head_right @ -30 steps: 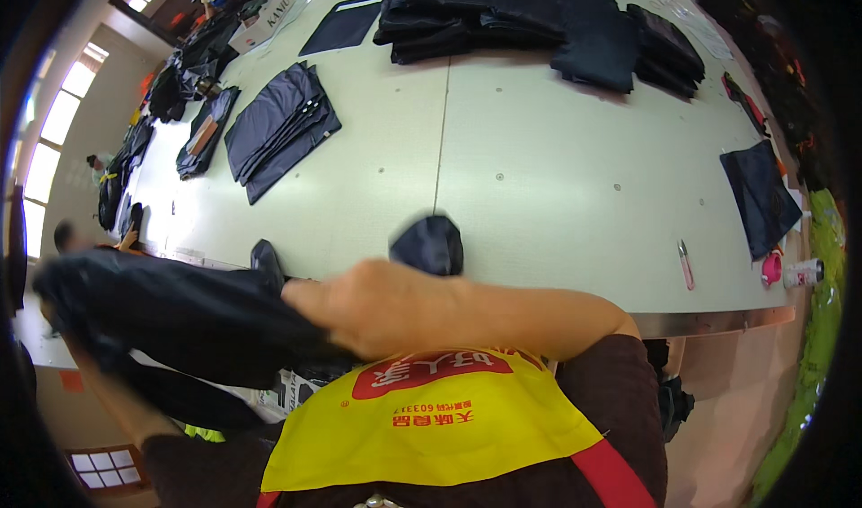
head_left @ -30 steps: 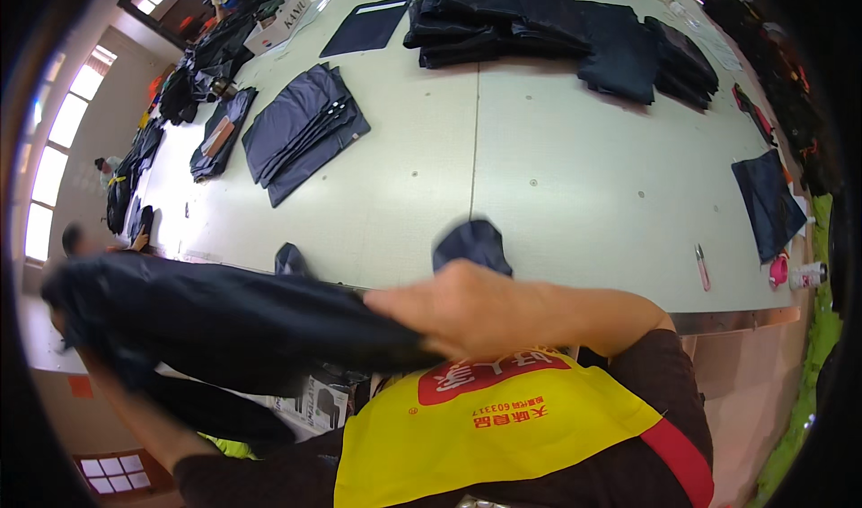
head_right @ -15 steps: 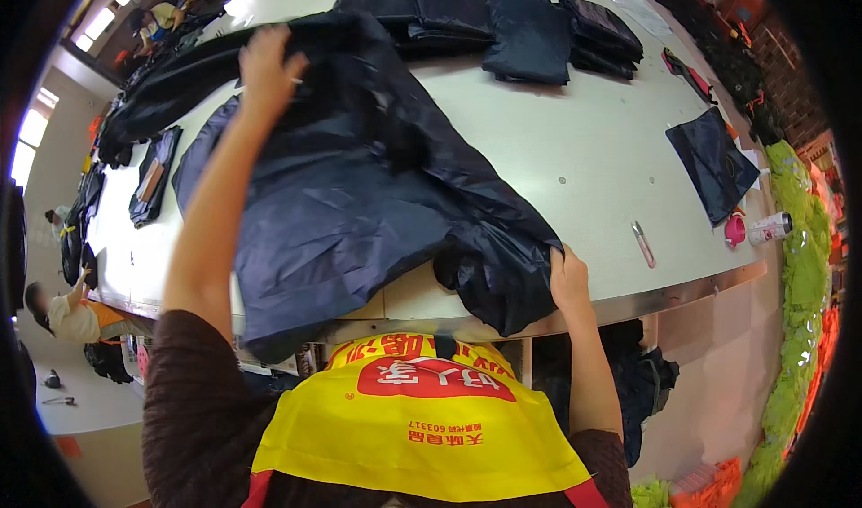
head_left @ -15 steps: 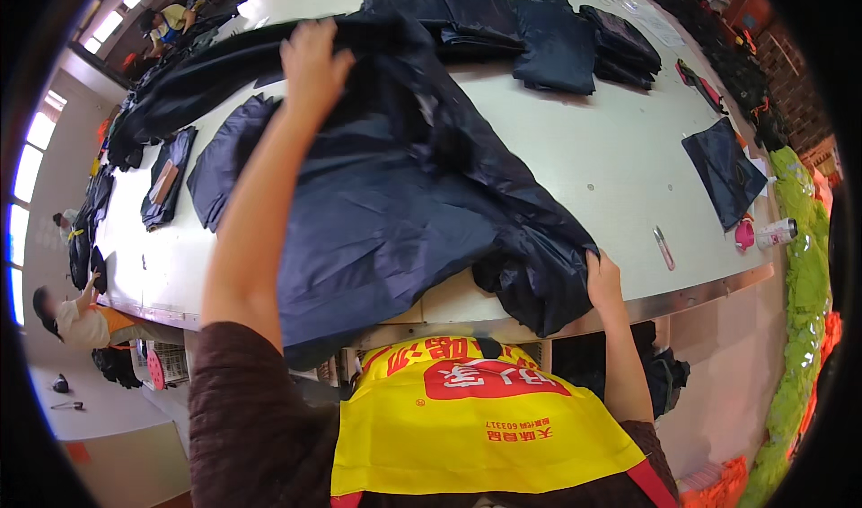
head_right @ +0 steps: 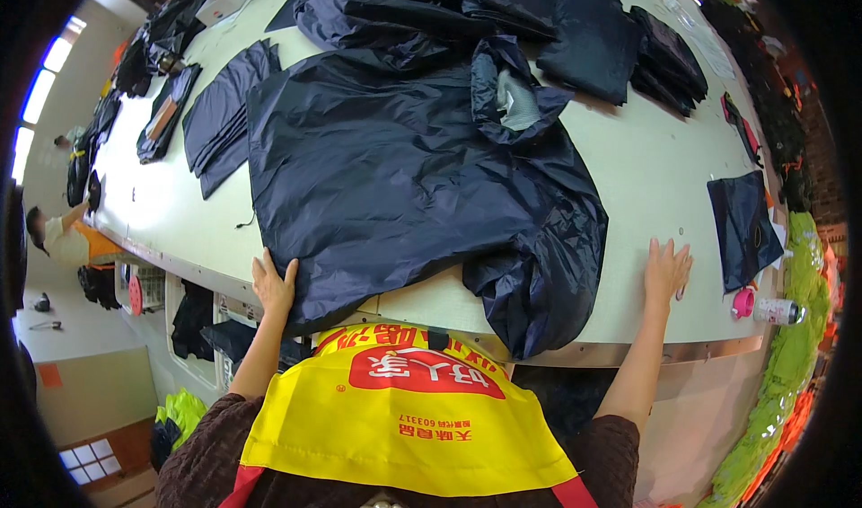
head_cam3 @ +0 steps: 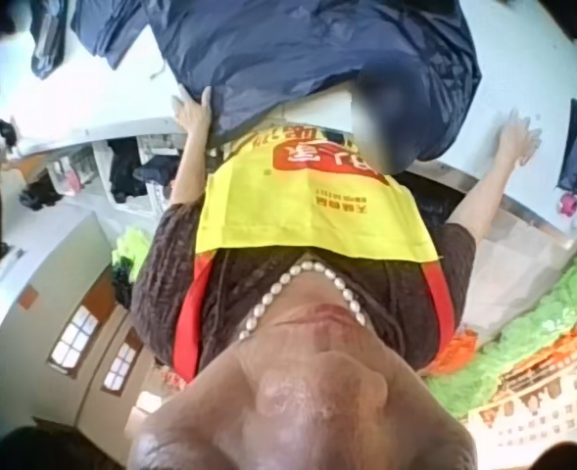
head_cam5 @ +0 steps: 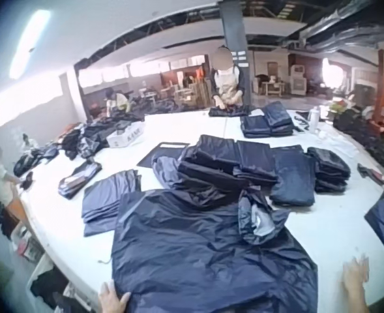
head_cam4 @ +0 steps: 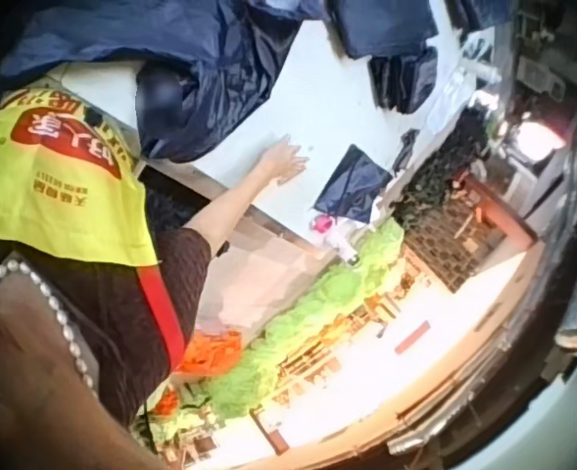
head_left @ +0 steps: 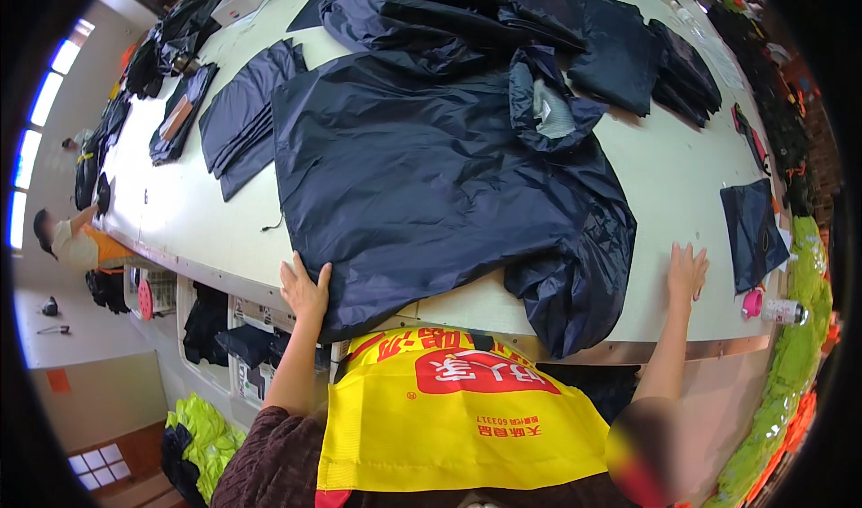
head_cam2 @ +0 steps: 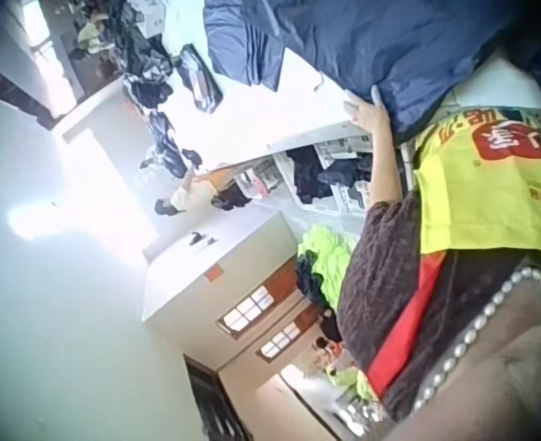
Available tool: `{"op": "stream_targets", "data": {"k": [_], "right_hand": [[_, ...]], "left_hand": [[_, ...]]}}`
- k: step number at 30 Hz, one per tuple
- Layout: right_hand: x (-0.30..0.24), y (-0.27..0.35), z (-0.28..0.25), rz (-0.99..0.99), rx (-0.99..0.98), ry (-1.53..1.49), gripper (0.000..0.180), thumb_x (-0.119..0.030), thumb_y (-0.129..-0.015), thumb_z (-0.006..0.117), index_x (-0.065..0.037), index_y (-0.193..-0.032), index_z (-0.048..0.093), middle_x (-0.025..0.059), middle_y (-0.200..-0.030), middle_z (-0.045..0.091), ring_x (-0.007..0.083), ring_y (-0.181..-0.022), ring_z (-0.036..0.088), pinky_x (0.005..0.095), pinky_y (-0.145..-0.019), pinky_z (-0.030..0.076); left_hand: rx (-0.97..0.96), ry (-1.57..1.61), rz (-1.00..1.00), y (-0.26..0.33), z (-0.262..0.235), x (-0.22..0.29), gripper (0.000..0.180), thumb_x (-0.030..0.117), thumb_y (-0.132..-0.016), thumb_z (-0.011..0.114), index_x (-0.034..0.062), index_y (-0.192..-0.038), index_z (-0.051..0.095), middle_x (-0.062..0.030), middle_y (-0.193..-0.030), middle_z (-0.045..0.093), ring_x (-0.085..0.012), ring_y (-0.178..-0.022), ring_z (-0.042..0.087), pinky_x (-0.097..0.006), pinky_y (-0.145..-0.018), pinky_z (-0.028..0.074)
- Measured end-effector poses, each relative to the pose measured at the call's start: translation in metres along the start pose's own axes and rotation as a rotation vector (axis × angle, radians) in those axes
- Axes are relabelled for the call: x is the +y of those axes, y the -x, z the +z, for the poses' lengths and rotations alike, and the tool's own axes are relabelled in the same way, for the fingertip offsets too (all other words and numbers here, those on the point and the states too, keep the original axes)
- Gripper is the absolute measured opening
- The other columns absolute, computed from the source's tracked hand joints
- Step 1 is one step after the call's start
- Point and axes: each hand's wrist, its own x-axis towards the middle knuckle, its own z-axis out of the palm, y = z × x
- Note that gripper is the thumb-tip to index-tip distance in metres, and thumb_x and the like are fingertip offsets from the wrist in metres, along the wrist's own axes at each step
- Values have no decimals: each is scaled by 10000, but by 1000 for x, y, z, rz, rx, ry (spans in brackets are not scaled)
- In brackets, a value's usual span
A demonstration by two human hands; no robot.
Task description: The person folds a black jacket on a white table. They smooth the fabric, fold the sleeves inward, fold the body in half, and then fold it again into a compact rectangle. The folded jacket is placed in a white basket.
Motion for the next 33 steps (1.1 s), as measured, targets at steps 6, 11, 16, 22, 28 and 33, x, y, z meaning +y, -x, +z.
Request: {"op": "stream_targets", "data": {"k": [6,11,16,22,28,33], "right_hand": [[-87,115,-22,-87,-562,-871,1045,-398,-719,736,-4,-1443,94,316,-1361,351,380,-1267,381,406,-1045,307],[-32,210,-12,248,-1025,-1553,670,-207,-796,651,38,-1342,348,116,-1277,513,215,-1155,514,303,-935,426],[-46,270,-16,-140,-671,-1521,489,26,-825,534,32,-1299,416,96,-1241,536,187,-1141,501,306,-987,360],[-9,198,-139,-18,-238,-1508,442,-149,-877,533,29,-1269,432,100,-1205,516,192,-1062,519,327,-948,404],[41,191,-173,156,-715,-736,455,-260,-842,585,-23,-1226,526,134,-1086,614,210,-1005,586,339,-913,447],[22,189,-101,-249,-552,-11,390,-311,-795,623,-41,-1074,584,193,-957,637,380,-904,600,453,-754,476]], "left_hand": [[98,-47,123,-28,29,-19,653,480,-925,396,86,-1427,259,-187,-1461,272,-348,-1364,224,-559,-1057,193],[74,-70,158,-82,22,-29,645,510,-932,350,123,-1439,246,-140,-1477,264,-324,-1372,217,-584,-1053,174],[74,-41,172,-90,24,-23,651,516,-930,349,126,-1441,243,-131,-1482,260,-312,-1379,203,-581,-1061,154],[79,-46,201,-90,22,-36,650,510,-928,359,126,-1440,248,-127,-1484,256,-308,-1383,193,-571,-1069,142],[76,-33,246,-88,19,-30,647,502,-926,368,119,-1436,257,-127,-1484,258,-294,-1382,204,-567,-1069,144],[102,16,263,-83,18,-34,595,443,-938,400,125,-1427,282,-148,-1463,292,-305,-1370,229,-560,-1065,159]]}}
